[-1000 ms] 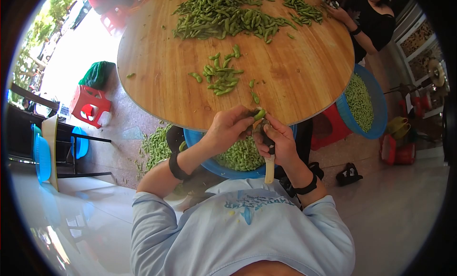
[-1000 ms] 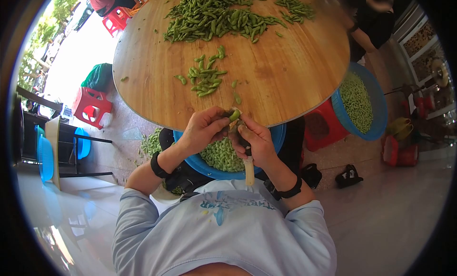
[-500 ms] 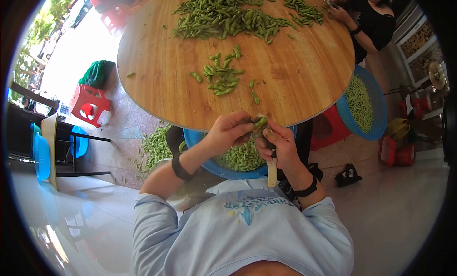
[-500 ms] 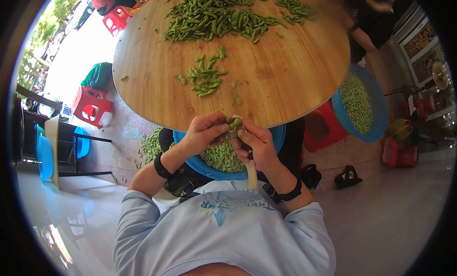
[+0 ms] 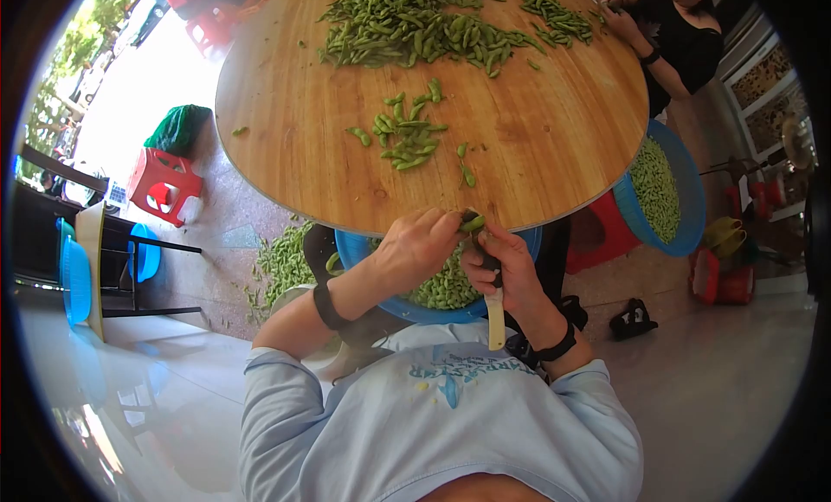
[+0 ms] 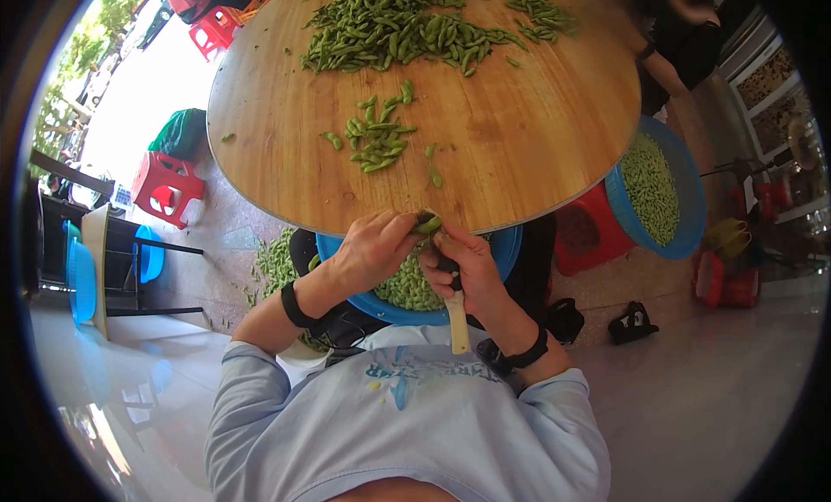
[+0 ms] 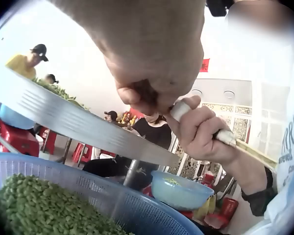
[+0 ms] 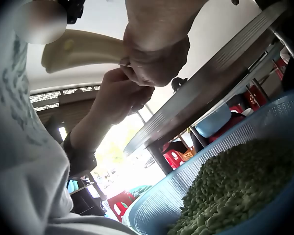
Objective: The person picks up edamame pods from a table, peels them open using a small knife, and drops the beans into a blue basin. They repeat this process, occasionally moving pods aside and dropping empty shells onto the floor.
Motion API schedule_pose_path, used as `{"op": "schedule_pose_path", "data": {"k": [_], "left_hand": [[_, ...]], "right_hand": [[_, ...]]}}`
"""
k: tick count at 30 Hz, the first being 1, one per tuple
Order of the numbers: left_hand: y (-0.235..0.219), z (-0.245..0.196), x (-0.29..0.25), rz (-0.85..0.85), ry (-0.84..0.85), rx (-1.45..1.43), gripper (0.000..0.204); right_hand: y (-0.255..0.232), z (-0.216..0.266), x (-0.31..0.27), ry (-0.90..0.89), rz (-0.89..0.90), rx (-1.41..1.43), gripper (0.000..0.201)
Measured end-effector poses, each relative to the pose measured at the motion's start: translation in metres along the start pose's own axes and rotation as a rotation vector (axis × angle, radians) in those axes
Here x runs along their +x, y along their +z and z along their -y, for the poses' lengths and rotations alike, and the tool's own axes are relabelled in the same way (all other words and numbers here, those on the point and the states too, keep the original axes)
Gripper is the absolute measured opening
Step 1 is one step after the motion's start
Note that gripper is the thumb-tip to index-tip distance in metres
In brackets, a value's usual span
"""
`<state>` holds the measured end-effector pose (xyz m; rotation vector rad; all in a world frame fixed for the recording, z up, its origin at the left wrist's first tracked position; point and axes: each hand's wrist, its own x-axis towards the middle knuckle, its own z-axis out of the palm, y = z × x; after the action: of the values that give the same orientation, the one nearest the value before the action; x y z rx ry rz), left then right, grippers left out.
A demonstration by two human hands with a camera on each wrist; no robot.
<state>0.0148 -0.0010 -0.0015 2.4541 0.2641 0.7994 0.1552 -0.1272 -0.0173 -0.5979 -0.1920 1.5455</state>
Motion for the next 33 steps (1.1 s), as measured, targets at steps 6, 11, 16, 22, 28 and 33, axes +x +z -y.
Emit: {"op": "schedule_pose_path", "data": {"k": [6,11,16,22,28,33], "left_hand": [[-0.010,-0.015,0.007,0.034,-0.308,-0.264,0.010],[0.000,-0.013,0.000,0.133,-0.590,-0.516,0.012],[0.003,-0.022,-0.005,0.092,-0.475,-0.336,0.014],[0.004,-0.028,-0.014,0.124,-0.386,-0.282,0.006],[-0.021,-0.035,-0.038,0.456,-0.396,-0.074,0.009],[-0.087,-0.023,-0.064,0.809,-0.424,0.407,0.009]], "right_hand": [[0.003,-0.002,0.000,-0.028,-0.006,-0.064,0.016],[0.001,-0.010,0.000,-0.379,-0.179,-0.747,0.024],[-0.002,-0.004,0.008,-0.849,-0.168,-1.403,0.040],[0.000,-0.010,0.009,-0.961,-0.038,-1.607,0.037],[-0.008,-0.013,0.003,-0.783,-0.007,-1.625,0.031],[-0.009,-0.003,-0.009,-0.727,0.126,-1.708,0.027]]}}
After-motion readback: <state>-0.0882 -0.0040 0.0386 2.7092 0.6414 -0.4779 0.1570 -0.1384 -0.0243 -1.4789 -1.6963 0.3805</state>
